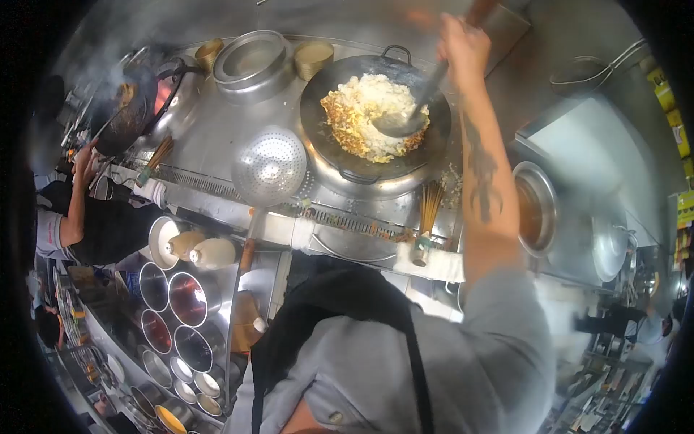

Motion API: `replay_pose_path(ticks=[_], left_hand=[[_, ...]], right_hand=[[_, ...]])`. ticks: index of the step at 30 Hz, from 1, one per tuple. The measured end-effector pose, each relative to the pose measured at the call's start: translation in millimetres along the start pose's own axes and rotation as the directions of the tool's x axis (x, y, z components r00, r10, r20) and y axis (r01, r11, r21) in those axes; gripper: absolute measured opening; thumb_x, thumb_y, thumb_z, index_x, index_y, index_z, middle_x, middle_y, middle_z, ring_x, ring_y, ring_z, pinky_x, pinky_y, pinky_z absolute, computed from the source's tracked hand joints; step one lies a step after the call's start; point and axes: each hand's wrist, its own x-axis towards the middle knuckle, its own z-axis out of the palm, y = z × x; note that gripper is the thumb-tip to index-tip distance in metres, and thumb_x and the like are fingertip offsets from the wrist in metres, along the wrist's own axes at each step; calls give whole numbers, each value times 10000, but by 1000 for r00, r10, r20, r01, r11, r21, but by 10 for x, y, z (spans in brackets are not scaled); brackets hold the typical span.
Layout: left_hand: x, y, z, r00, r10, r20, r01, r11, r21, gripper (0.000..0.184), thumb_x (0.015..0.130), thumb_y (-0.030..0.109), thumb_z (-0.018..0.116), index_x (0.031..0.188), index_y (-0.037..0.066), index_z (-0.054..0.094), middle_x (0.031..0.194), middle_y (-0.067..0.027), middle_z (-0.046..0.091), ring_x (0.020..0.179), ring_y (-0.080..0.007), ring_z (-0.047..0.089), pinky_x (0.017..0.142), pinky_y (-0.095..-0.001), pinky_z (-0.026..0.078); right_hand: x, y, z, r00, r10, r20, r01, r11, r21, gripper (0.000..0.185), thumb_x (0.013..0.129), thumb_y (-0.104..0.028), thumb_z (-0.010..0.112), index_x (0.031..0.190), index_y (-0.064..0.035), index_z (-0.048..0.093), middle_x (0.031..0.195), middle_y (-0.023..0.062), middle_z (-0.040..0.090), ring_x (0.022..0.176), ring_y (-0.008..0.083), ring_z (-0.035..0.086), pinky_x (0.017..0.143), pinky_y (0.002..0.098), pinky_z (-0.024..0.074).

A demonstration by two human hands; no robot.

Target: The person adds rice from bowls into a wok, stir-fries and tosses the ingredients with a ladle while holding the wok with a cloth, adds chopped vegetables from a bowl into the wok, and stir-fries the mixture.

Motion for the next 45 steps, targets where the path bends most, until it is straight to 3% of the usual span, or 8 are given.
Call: replay_pose_path(ticks=[4,8,13,21,23,36,41,45], left_hand=[[-21,120,-52,999,41,17,-41,999,10,401,761,134,656,1119,27,509,906,-88,605,801,-203,608,622,-327,495],[-207,657,-281,991,125,39,-123,990,-65,400,761,134,655,1117,28,510,902,-88,604,795,-204,609,609,-328,497],[-117,1855,-396,914,374,158,-233,801,-552,401,760,130,665,1117,32,512,878,-85,602,756,-205,617,523,-327,504],[-8,4264,575,761,383,524,126,704,-699,575,875,642,370,1097,131,515,844,-47,607,634,-205,611,442,-373,474],[-37,4628,833,794,291,534,181,724,-665,545,877,641,348,1059,150,502,874,-56,594,762,-259,606,604,-441,479],[618,4956,1338,764,248,595,336,634,-697,173,841,251,592,966,136,559,854,-19,604,779,-192,558,546,-333,479],[660,5036,1243,697,240,676,380,676,-632,143,828,180,582,941,101,542,828,-59,596,680,-191,545,538,-307,464],[419,4921,1233,745,318,586,269,661,-700,135,834,178,557,922,77,538,890,-77,572,749,-173,511,541,-294,450]], right_hand=[[26,695,-179,984,173,45,-173,985,9,227,825,-150,645,676,-67,495,521,-7,445,393,119,406,402,267,369],[273,162,-490,982,25,-187,5,987,159,204,841,-117,601,680,-62,488,554,21,465,401,131,418,389,280,370],[79,786,-26,978,80,-195,-54,989,137,262,818,-168,637,619,-79,491,502,-6,464,364,105,415,349,283,338],[66,969,544,996,-31,85,34,999,-34,273,860,-181,624,644,-77,495,505,8,468,381,78,411,360,253,324],[-6,771,734,994,-27,105,37,994,-99,285,852,-203,625,624,-79,507,511,1,480,415,75,438,394,257,339],[-638,915,854,957,83,280,26,931,-363,266,778,-284,705,702,-60,582,591,13,557,516,111,526,504,279,425],[-533,-359,522,980,64,186,-35,987,-157,216,825,-184,659,676,-108,522,552,-36,435,499,74,443,504,251,386],[-487,495,375,997,55,-53,-51,995,80,295,839,-176,638,612,-100,465,520,-14,437,398,85,354,403,286,323]])
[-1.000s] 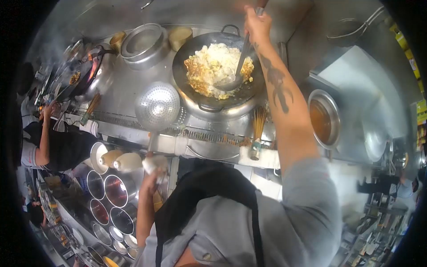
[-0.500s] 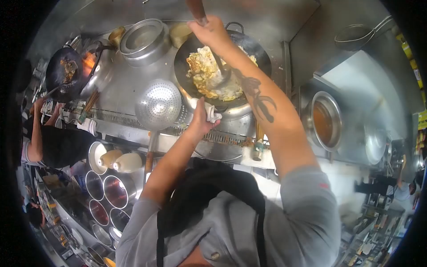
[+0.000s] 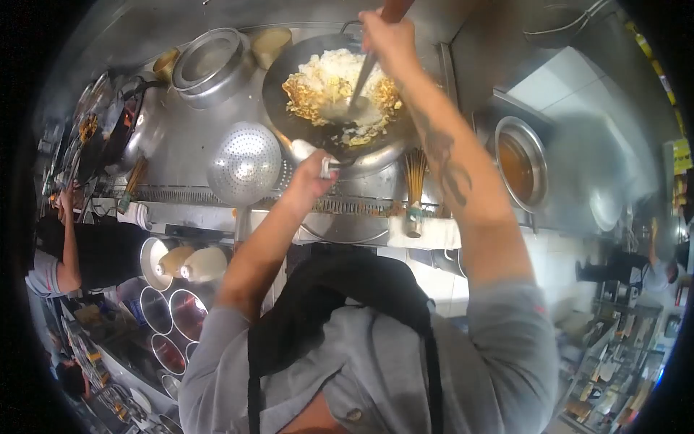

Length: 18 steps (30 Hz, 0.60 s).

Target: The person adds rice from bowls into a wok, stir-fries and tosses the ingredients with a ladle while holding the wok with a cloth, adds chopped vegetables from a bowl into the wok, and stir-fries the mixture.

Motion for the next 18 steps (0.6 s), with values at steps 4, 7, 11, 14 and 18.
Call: replay_pose_path(ticks=[4,7,11,14,18], left_hand=[[-1166,-39,346,999,-44,-9,43,995,-94,116,882,159,481,947,75,527,898,-70,573,750,-178,517,526,-295,422],[-1192,86,450,998,-52,-47,43,985,-169,102,853,132,522,943,101,486,827,-57,545,711,-200,542,523,-300,422],[-411,-637,-463,891,353,286,-420,880,220,139,834,144,550,956,109,493,826,-70,543,642,-202,538,497,-292,424],[-875,-790,-627,997,-59,-50,62,996,63,207,852,109,491,1057,127,469,861,-74,559,650,-194,564,492,-298,446],[-488,-157,-191,999,32,-29,-34,998,-51,118,859,173,517,922,76,496,805,-65,551,681,-161,527,501,-266,435]], right_hand=[[529,-833,-304,988,73,-134,-67,996,53,240,842,-222,638,701,-85,500,527,8,445,396,126,426,363,284,377],[707,-834,-403,983,-91,-157,130,958,257,242,863,-190,593,665,-83,504,508,17,453,406,142,446,359,289,357],[35,-511,153,926,18,-378,-39,998,-47,150,850,-162,617,776,-49,551,540,26,502,393,136,469,371,294,382],[-70,-791,212,972,-73,-224,76,997,3,147,843,-129,631,761,-71,524,553,20,503,390,113,464,356,260,379],[-266,-1325,207,959,-235,-156,232,972,-36,205,847,-116,628,704,-86,483,563,17,503,388,91,455,328,232,364]])
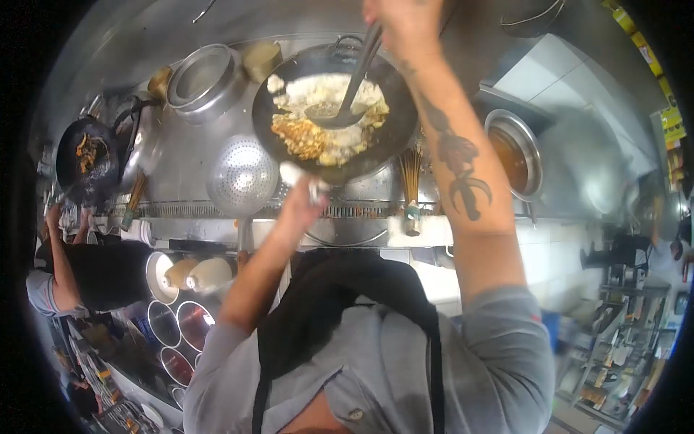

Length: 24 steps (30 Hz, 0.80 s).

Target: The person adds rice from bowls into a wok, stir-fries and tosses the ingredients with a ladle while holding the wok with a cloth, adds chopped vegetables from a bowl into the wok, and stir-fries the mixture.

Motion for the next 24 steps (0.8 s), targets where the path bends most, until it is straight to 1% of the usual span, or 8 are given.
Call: replay_pose_path(ticks=[6,10,14,16,18,19,22,24], left_hand=[[737,161,73,992,-55,115,58,998,-24,95,826,141,527,892,79,498,747,-67,536,604,-175,509,437,-280,401],[845,144,74,997,-57,44,58,998,-9,128,823,127,516,922,48,508,788,-93,545,648,-196,523,422,-288,389],[687,167,134,999,3,37,-3,1000,4,115,828,143,534,915,76,500,794,-80,539,656,-182,513,437,-283,394],[623,193,188,1000,-23,16,22,1000,18,141,827,144,541,939,66,504,819,-81,546,674,-183,517,449,-279,399],[618,204,171,1000,-23,21,23,1000,16,147,828,142,538,947,62,505,822,-81,545,679,-184,518,450,-278,400],[612,223,192,999,-33,-20,33,999,27,146,833,143,530,952,60,508,813,-84,545,670,-183,519,446,-279,401],[576,223,212,1000,-27,-7,27,999,20,136,842,142,525,946,57,505,788,-86,544,657,-181,524,429,-284,394],[742,112,90,999,-31,23,31,999,-21,123,853,145,521,938,58,504,781,-78,547,651,-177,528,425,-289,385]], right_hand=[[610,-347,-314,973,0,229,-93,914,395,186,846,-163,609,725,-71,501,543,-8,449,386,98,398,366,263,352],[-34,593,-160,996,-59,61,71,973,-218,270,848,-202,619,683,-23,501,550,17,472,435,130,436,441,304,405],[441,1261,28,975,209,71,-199,971,-131,235,794,-163,691,717,-11,529,586,66,543,491,151,533,478,302,450],[579,878,117,999,14,-43,-16,999,-48,194,829,-129,646,740,-12,519,577,53,527,450,150,496,470,286,438],[447,468,56,984,-49,169,5,968,252,177,848,-107,616,730,-20,517,580,48,519,446,130,482,446,271,420],[178,548,158,984,-144,102,132,984,117,188,848,-91,602,709,-41,485,573,41,497,430,114,449,413,270,395],[97,1740,250,972,152,177,-150,988,-24,170,828,-107,634,731,-29,517,554,45,498,407,124,464,392,269,389],[396,1316,425,990,105,98,-94,989,-112,242,837,-120,638,676,-50,471,530,15,468,382,103,426,390,258,363]])
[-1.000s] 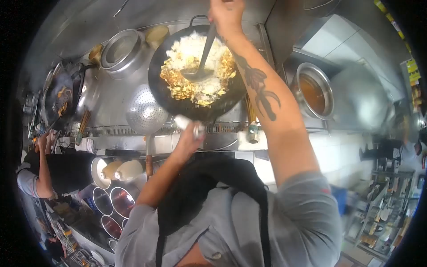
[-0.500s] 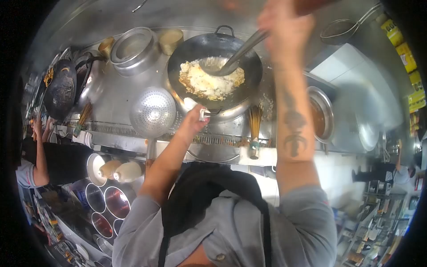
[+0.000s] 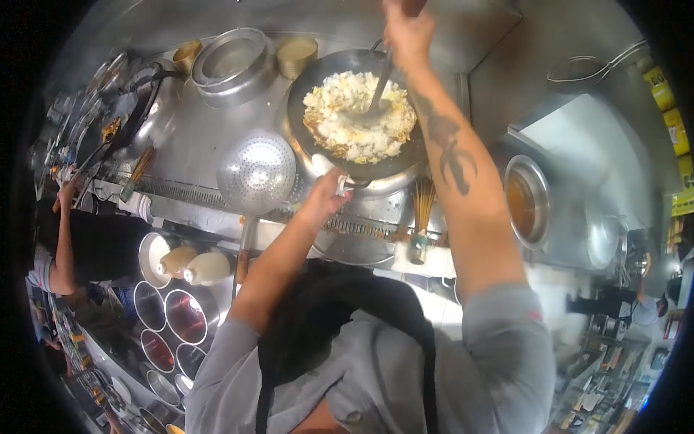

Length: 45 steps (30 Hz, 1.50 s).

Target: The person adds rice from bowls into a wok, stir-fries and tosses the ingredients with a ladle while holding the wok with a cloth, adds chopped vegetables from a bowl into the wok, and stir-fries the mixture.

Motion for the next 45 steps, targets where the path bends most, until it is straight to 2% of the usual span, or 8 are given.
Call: replay_pose_path(ticks=[14,24,26,32,36,37,40,45], left_hand=[[-86,86,83,999,-24,-24,24,999,35,112,819,123,539,914,73,508,780,-67,538,656,-171,515,425,-289,373],[-139,96,122,998,-43,-42,42,999,-12,119,802,116,562,903,84,508,788,-63,528,649,-174,509,431,-291,380],[-71,94,117,1000,-21,-21,20,999,-27,119,803,130,579,892,93,511,785,-60,535,644,-171,510,425,-287,378],[-48,76,59,998,-62,30,62,998,-19,144,805,176,598,896,106,512,780,-51,542,641,-168,514,426,-282,382],[-25,136,133,995,-85,-54,86,996,16,171,795,174,604,927,96,528,831,-69,550,688,-189,512,452,-301,406],[-2,118,87,990,-99,-99,105,993,51,180,793,166,604,941,88,537,861,-79,553,711,-198,510,464,-312,417],[67,96,-4,994,-106,24,105,994,29,133,792,133,597,894,113,513,795,-71,551,678,-190,529,454,-278,416],[77,174,67,996,-86,6,86,995,43,103,798,124,590,874,113,520,767,-62,553,662,-181,531,460,-280,430]], right_hand=[[-393,-7,404,910,97,403,-196,957,212,275,846,-149,638,681,-82,428,548,-10,430,405,71,355,386,241,298],[-32,260,-343,967,40,250,-5,990,-142,132,862,-99,573,778,2,568,591,29,519,436,106,471,421,260,403],[78,-209,-502,999,13,45,-9,995,-99,146,856,-119,587,772,-2,560,590,41,522,423,128,482,426,278,424],[546,20,-1177,951,155,268,-139,987,-77,220,836,-177,652,704,-52,529,604,32,484,490,130,493,540,304,465],[-121,-547,-1146,993,-121,16,118,985,124,219,846,-161,657,713,-47,526,619,21,510,503,118,512,489,254,449],[-266,-53,-1066,986,-152,-72,133,965,-227,191,857,-153,644,738,-42,544,608,25,515,482,115,498,439,236,420],[144,314,-1014,972,160,174,-153,987,-51,152,847,-140,646,748,-53,572,605,29,530,518,132,529,548,282,480],[-280,-661,-868,997,-52,50,41,981,190,120,847,-76,604,773,-50,513,616,30,494,471,126,465,494,302,428]])
